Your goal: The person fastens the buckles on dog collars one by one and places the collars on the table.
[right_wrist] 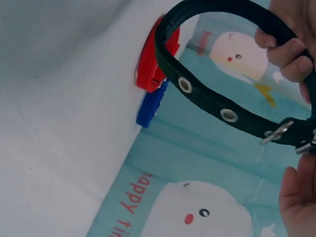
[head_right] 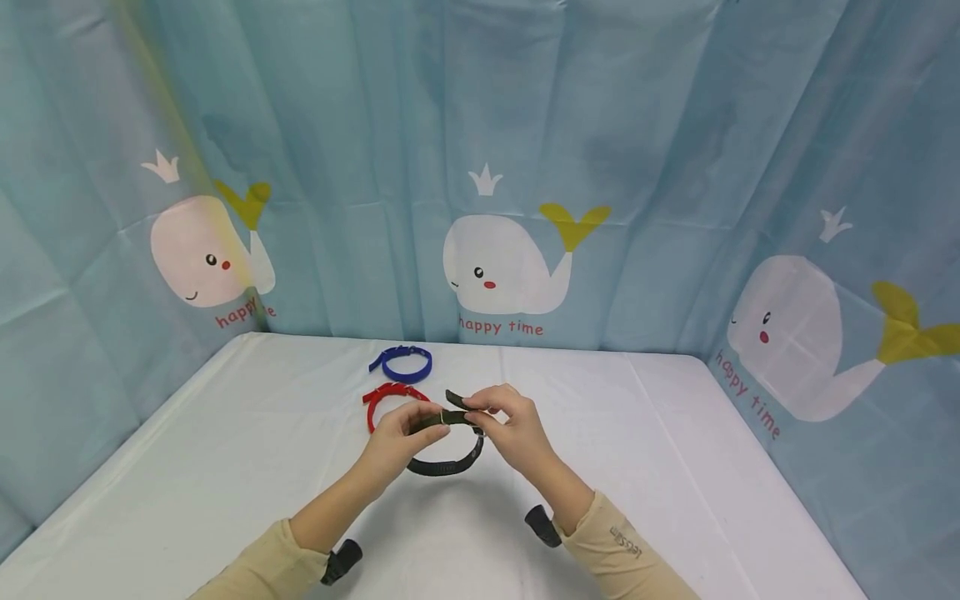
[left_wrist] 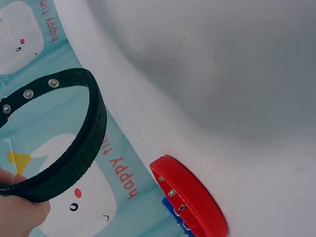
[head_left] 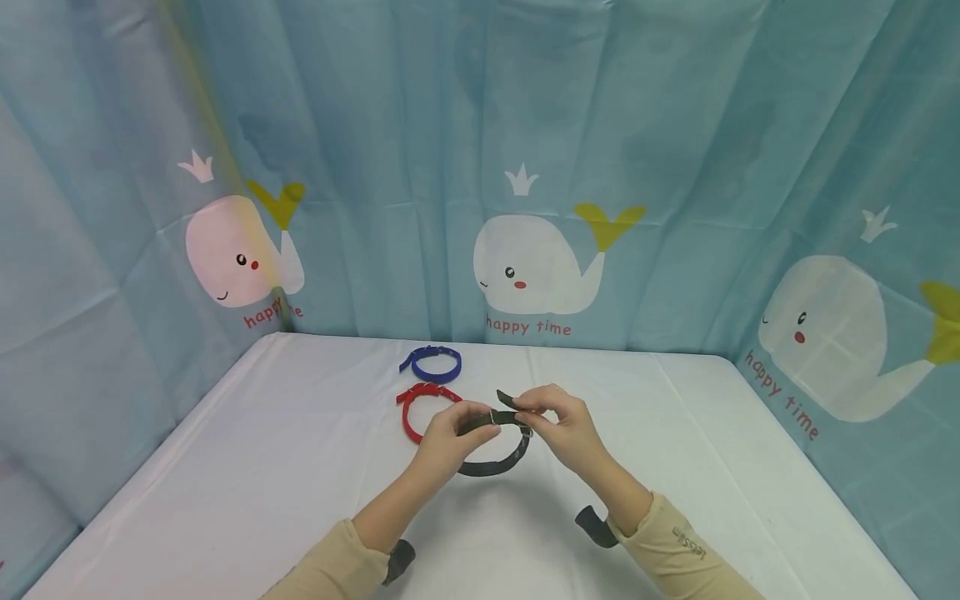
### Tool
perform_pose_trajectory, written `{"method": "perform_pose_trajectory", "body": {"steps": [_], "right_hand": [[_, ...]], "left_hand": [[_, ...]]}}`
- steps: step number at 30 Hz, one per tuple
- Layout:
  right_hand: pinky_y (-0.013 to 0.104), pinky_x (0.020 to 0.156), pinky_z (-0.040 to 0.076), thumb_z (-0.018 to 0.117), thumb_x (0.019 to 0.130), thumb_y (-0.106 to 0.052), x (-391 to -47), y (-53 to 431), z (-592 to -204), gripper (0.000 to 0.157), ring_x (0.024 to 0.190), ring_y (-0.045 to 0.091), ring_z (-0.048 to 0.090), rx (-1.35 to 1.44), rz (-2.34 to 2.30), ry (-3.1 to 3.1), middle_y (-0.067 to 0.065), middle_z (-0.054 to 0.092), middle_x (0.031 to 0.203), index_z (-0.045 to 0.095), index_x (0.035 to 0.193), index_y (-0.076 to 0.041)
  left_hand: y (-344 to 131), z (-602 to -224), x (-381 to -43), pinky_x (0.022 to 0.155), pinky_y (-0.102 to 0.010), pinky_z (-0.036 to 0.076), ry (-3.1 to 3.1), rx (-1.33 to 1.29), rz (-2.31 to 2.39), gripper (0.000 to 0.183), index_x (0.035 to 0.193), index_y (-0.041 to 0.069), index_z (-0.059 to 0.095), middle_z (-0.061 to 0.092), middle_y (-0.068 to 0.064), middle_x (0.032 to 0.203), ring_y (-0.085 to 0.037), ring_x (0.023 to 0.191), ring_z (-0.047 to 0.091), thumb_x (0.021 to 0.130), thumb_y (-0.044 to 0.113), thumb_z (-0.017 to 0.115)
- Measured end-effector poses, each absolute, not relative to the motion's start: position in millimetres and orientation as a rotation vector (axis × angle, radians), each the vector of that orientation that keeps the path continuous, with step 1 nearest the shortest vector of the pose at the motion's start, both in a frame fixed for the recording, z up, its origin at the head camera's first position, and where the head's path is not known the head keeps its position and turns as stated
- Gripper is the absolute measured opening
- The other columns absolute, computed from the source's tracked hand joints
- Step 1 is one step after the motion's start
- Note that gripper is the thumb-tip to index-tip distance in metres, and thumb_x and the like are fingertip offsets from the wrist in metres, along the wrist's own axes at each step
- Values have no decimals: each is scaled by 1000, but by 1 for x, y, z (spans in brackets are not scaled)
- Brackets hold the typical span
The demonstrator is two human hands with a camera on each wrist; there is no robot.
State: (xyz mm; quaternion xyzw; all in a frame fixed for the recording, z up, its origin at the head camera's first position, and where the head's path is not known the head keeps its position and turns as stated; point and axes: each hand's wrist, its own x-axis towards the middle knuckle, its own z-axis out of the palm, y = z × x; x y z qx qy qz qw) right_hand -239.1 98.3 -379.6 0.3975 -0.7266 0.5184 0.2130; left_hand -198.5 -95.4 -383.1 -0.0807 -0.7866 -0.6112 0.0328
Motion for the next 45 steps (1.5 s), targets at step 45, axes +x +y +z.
{"method": "perform_pose_trajectory", "body": {"steps": [45], "right_hand": [[30, 68, 55, 66, 84, 11, -239, 106, -391, 18, 85, 16, 65, 1117, 1283, -2207, 9, 72, 95, 70, 98, 0]], "left_hand": [[-102, -387, -196, 85, -42, 53, -2441, -241, -1781, 29, 111, 4, 66, 67, -7, 100, -24, 93, 63, 88, 19, 73]]}}
